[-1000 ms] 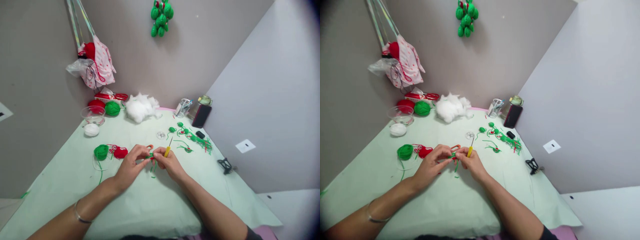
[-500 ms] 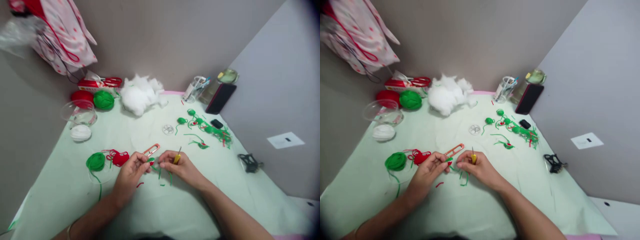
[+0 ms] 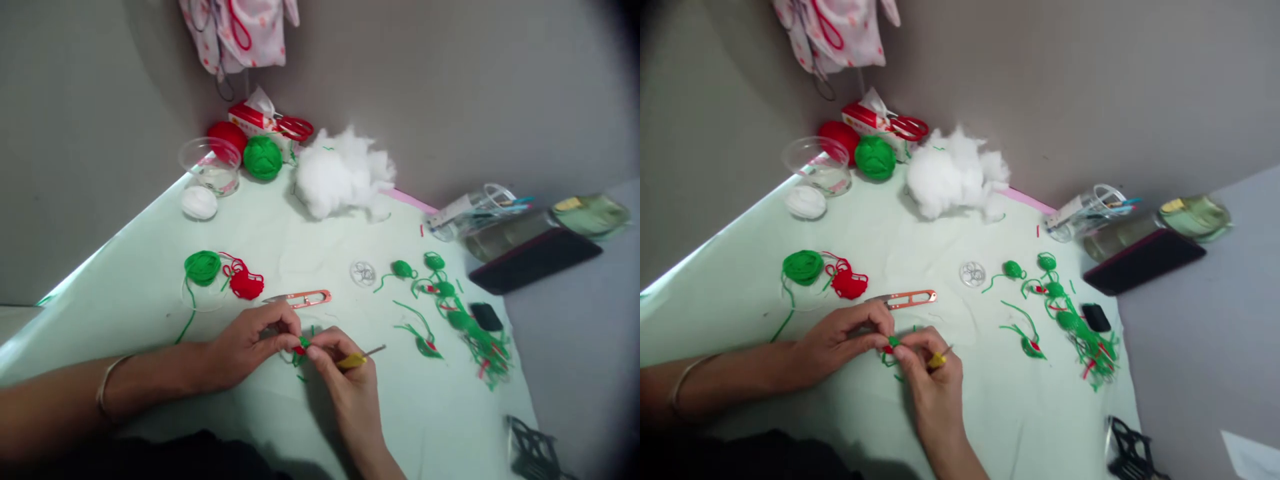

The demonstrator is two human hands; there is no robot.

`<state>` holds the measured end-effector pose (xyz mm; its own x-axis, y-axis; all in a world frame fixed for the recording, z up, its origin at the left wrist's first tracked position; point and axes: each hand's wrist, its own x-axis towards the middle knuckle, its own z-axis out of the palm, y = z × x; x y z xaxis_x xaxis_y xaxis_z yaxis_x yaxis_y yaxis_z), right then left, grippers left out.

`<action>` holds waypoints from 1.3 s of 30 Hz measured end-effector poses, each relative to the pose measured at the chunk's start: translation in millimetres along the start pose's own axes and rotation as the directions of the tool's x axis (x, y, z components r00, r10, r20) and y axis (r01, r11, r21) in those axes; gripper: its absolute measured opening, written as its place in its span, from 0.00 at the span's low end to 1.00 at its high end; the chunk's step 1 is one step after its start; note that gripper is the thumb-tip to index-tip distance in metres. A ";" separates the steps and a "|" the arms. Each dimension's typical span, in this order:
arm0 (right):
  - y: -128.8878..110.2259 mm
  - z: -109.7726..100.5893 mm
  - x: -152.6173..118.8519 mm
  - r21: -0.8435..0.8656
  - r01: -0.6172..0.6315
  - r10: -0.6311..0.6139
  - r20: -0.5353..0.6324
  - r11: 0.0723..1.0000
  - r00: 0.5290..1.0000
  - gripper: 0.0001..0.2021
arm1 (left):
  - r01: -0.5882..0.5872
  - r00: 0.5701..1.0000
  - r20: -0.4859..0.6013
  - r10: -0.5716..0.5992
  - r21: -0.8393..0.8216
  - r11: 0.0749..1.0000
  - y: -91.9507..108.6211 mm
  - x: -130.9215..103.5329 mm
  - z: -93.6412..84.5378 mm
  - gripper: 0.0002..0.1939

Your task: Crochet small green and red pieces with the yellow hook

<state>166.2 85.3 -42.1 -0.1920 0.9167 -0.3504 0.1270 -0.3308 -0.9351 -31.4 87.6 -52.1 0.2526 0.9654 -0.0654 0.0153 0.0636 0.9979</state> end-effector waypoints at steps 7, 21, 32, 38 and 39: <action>-4.4 3.3 1.1 0.018 -0.072 0.066 0.202 0.997 0.977 0.23 | -0.007 0.999 -0.043 0.007 -0.001 1.000 3.7 -3.1 4.9 0.07; -2.8 1.5 5.2 -0.048 0.131 -0.120 0.176 0.990 0.977 0.22 | 0.052 0.996 0.084 -0.038 -0.163 0.985 1.7 3.8 -2.5 0.11; 2.0 -3.4 11.5 -0.061 0.192 -0.179 0.175 0.980 0.968 0.21 | 0.015 1.000 0.003 -0.014 -0.193 0.981 2.3 7.5 -2.1 0.13; -8.2 -11.8 10.3 -0.151 0.269 -0.256 0.100 0.951 0.961 0.20 | 0.036 0.999 -0.019 -0.044 -0.314 0.949 4.1 8.4 -3.0 0.14; -11.7 -15.3 8.9 -0.183 0.300 -0.296 0.052 0.936 0.954 0.20 | 0.030 0.998 -0.039 -0.046 -0.345 0.938 6.1 8.9 -5.0 0.14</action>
<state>177.9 100.8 -33.5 -0.2715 0.9605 -0.0603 0.2394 0.0067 -0.9709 -33.9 97.9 -46.6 0.2139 0.9705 -0.1117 -0.3115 0.1761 0.9338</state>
